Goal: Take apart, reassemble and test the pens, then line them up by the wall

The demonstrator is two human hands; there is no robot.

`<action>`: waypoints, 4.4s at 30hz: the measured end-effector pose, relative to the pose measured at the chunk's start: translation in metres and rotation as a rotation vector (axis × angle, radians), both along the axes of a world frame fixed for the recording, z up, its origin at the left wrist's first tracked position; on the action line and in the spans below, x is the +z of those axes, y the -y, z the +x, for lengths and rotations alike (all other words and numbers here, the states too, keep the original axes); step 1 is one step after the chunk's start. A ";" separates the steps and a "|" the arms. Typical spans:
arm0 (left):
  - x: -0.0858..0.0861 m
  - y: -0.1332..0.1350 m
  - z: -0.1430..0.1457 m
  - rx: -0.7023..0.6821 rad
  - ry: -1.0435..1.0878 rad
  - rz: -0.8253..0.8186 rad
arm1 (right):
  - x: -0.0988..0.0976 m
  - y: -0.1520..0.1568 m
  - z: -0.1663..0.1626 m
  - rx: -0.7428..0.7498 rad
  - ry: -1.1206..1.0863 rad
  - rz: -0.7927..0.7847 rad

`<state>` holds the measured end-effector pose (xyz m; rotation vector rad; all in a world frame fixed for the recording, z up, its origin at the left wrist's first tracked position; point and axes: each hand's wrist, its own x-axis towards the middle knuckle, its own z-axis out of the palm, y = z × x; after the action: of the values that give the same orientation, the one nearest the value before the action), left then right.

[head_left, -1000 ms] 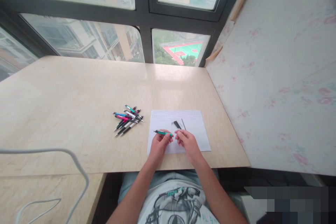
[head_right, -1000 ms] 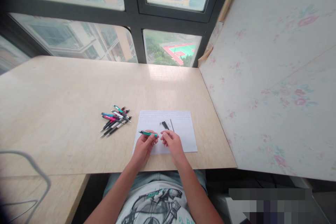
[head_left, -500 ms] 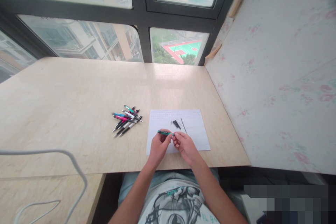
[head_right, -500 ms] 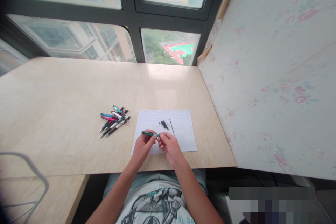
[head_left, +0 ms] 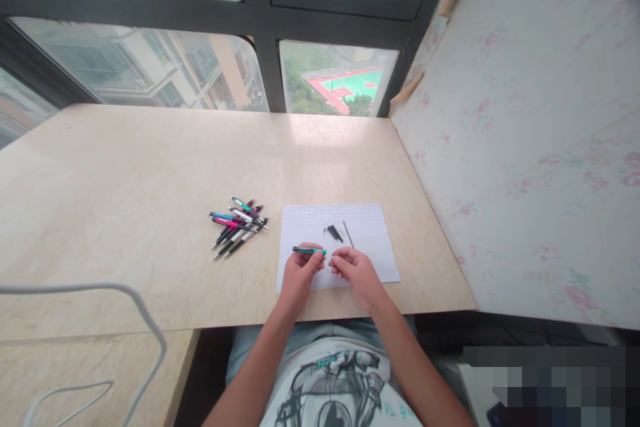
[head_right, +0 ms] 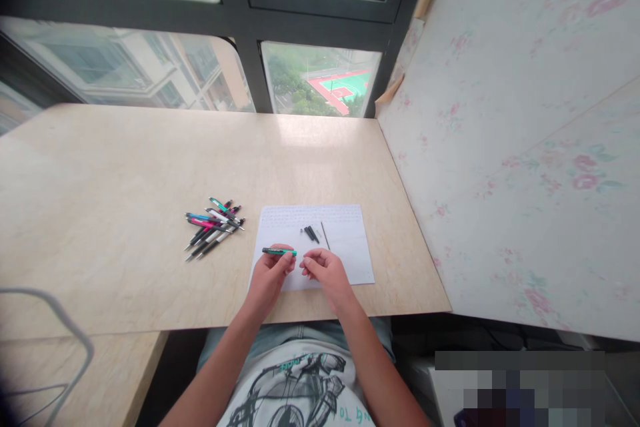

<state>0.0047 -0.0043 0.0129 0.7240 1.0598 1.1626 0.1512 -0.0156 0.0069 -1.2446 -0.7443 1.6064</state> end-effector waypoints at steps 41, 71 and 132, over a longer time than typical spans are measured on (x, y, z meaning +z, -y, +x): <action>-0.011 0.003 -0.005 -0.074 0.036 0.048 | 0.030 -0.003 -0.003 0.149 0.616 0.493; -0.001 0.010 0.000 -0.032 -0.394 0.232 | 0.006 0.009 -0.011 0.054 0.459 0.280; -0.009 0.013 -0.011 -0.127 -0.699 0.385 | -0.022 0.005 0.104 -0.338 1.229 0.289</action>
<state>-0.0067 -0.0168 0.0043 1.5537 1.3436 1.0302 0.2550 -0.0203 -0.0156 -1.9562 -1.3279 0.2965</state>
